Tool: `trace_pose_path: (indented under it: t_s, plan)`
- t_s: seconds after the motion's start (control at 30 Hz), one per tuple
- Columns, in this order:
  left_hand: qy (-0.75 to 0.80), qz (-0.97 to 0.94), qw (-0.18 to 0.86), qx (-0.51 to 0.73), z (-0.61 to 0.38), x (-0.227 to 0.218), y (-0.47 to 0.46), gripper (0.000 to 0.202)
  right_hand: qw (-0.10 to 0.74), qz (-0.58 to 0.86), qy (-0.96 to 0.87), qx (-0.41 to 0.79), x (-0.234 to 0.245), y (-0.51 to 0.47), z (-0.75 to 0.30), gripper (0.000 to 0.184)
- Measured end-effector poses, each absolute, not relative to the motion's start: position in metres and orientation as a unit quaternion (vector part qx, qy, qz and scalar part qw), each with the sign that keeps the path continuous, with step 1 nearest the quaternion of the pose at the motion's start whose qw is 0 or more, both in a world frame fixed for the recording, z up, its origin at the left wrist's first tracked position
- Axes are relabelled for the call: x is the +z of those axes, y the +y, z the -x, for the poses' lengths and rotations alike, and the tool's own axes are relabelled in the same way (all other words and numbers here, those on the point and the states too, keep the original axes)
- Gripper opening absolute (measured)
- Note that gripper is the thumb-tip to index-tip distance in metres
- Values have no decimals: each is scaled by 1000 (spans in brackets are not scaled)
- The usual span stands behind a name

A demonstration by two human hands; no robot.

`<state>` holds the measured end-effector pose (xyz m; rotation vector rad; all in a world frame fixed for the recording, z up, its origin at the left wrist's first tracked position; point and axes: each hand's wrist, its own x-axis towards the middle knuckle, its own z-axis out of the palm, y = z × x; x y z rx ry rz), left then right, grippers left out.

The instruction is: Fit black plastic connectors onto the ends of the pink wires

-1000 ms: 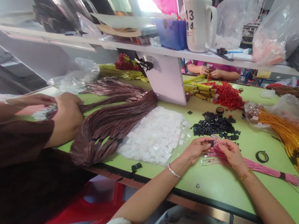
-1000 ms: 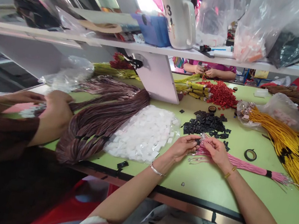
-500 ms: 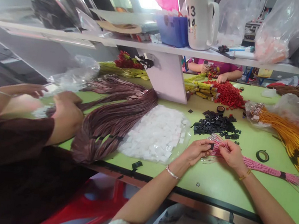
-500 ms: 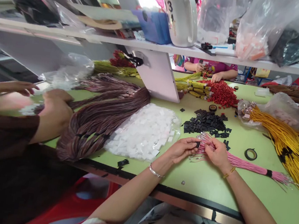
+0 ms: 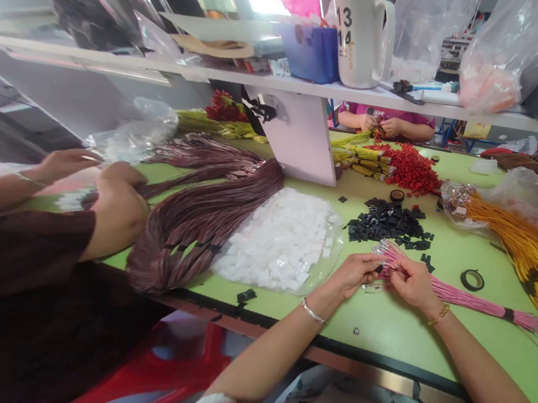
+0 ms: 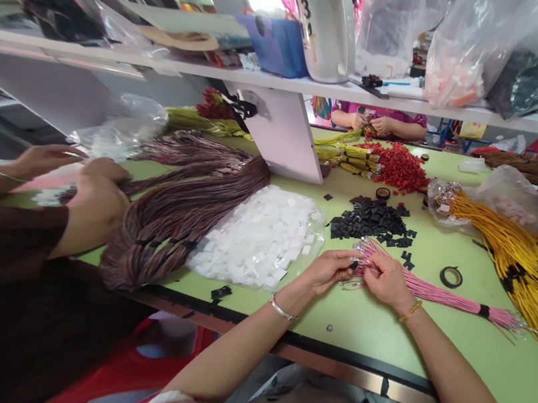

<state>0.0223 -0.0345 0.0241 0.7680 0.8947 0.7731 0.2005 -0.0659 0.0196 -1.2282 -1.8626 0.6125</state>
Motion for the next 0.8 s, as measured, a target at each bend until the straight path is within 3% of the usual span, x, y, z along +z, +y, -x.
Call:
trace_pose_path:
  t_s: [0.33,0.5,0.63,0.73,0.8]
  plan:
    - [416,-432,688,408,-31,13,-50,20,366,491,-733,295,6,-64,-200,14]
    - [419,-557,665,268,-11,12,-49,15,413,480,-673,382,9,-62,-204,17]
    - [509,-630,506,297,0,15,-21,18,456,470,-600,459,13,-58,-207,23]
    - [583,-598,412,364,-7,13,10,38,451,482,-590,465,11,-57,-205,27]
    - [598,-609,376,360,-14,8,27,26,454,496,-586,453,10,-57,-203,30]
